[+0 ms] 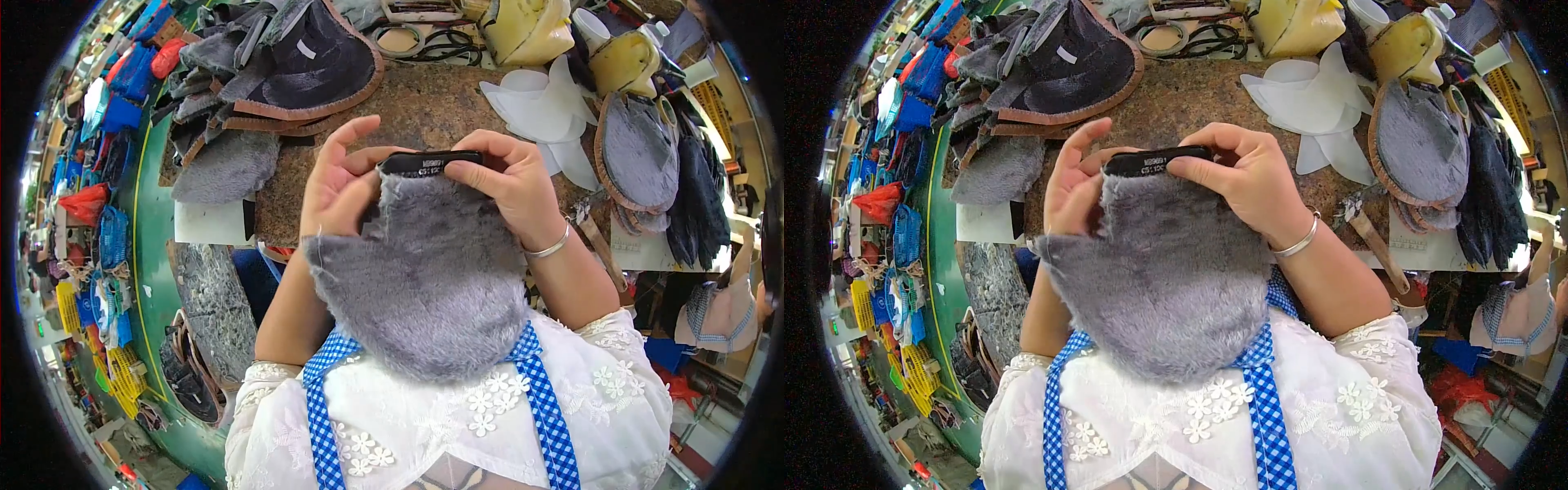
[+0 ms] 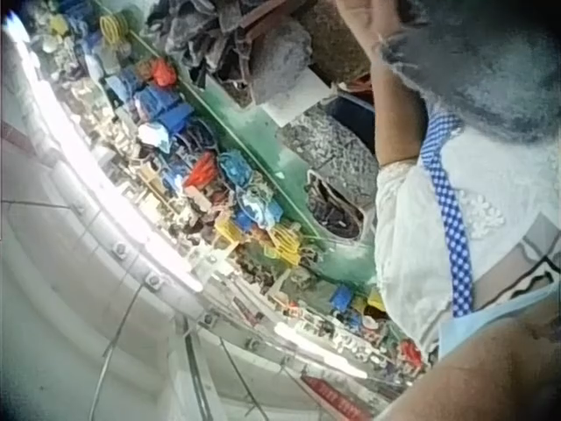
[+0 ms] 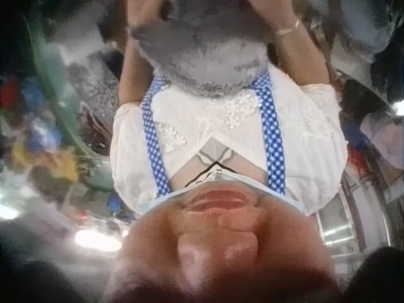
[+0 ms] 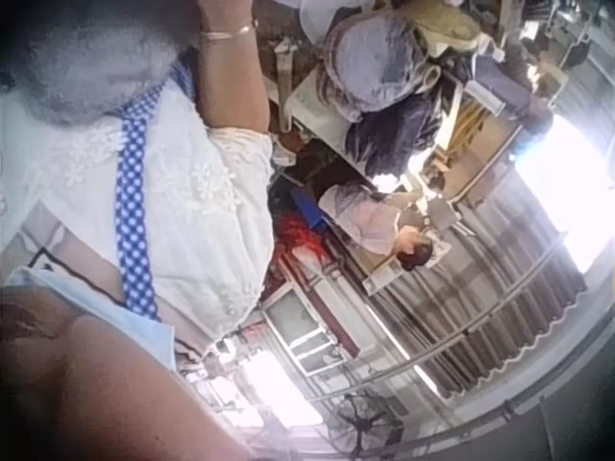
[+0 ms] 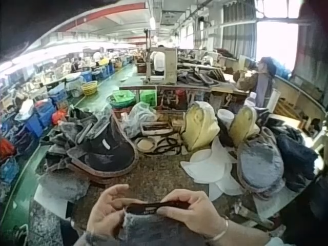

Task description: Aligning and layering lining and foam components onto shoe upper parts at a factory workbench.

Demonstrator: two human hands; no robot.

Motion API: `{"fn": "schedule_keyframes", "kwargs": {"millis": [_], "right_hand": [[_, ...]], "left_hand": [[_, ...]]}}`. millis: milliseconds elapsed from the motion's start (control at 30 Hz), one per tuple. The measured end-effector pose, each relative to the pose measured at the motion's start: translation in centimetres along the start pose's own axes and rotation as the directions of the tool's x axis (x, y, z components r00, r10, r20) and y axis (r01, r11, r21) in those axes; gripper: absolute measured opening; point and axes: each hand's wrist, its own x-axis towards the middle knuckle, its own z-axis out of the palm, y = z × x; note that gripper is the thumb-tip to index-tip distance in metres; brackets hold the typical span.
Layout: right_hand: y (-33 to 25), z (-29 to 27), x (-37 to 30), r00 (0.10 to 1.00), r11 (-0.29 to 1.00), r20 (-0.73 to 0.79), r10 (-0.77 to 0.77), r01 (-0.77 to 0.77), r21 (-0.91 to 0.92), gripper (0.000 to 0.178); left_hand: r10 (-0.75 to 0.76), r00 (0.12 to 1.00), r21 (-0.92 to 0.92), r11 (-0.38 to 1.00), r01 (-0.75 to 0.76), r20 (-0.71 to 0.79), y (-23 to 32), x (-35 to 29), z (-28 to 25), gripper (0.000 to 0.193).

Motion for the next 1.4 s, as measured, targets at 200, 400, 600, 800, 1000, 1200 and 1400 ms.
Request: {"fn": "schedule_keyframes", "kwargs": {"millis": [200,400,600,800,1000,1200,1400], "right_hand": [[-0.5,0.0,-0.1,1.0,0.999,0.007,0.006,-0.006,-0.052,0.012],[-0.5,0.2,-0.3,0.999,0.995,0.021,-0.034,0.036,-0.095,0.013],[-0.3,0.0,-0.3,0.998,0.999,0.054,0.03,-0.032,0.044,0.013],[0.0,-0.1,-0.4,0.997,0.991,0.068,0.048,-0.056,0.126,0.014],[0.0,0.0,-0.6,0.999,1.0,0.053,-0.001,0.0,0.007,0.014],[-0.6,0.2,-0.8,0.992,0.993,0.068,-0.104,0.108,-0.054,0.013],[-0.8,-0.2,-0.8,0.992,0.985,0.043,-0.122,0.126,-0.119,0.012]], "left_hand": [[-0.069,0.993,0.116,0.992,0.057,0.099,-0.2,-0.3,-2.5,0.029],[0.048,0.998,0.344,0.938,-0.034,-0.034,-0.3,-0.6,-1.7,0.021],[0.151,0.987,0.485,0.868,-0.107,-0.053,-0.3,-0.8,-1.4,0.018],[-0.012,0.997,0.204,0.979,0.026,-0.07,-0.1,-0.8,-1.4,0.019],[0.192,0.979,0.476,0.869,-0.136,-0.07,-0.4,-0.8,-1.1,0.017],[0.181,0.983,0.343,0.926,-0.158,-0.035,-1.0,-1.0,-1.8,0.018],[-0.031,0.999,0.118,0.992,0.034,-0.032,-0.2,-1.0,-0.5,0.019]]}}
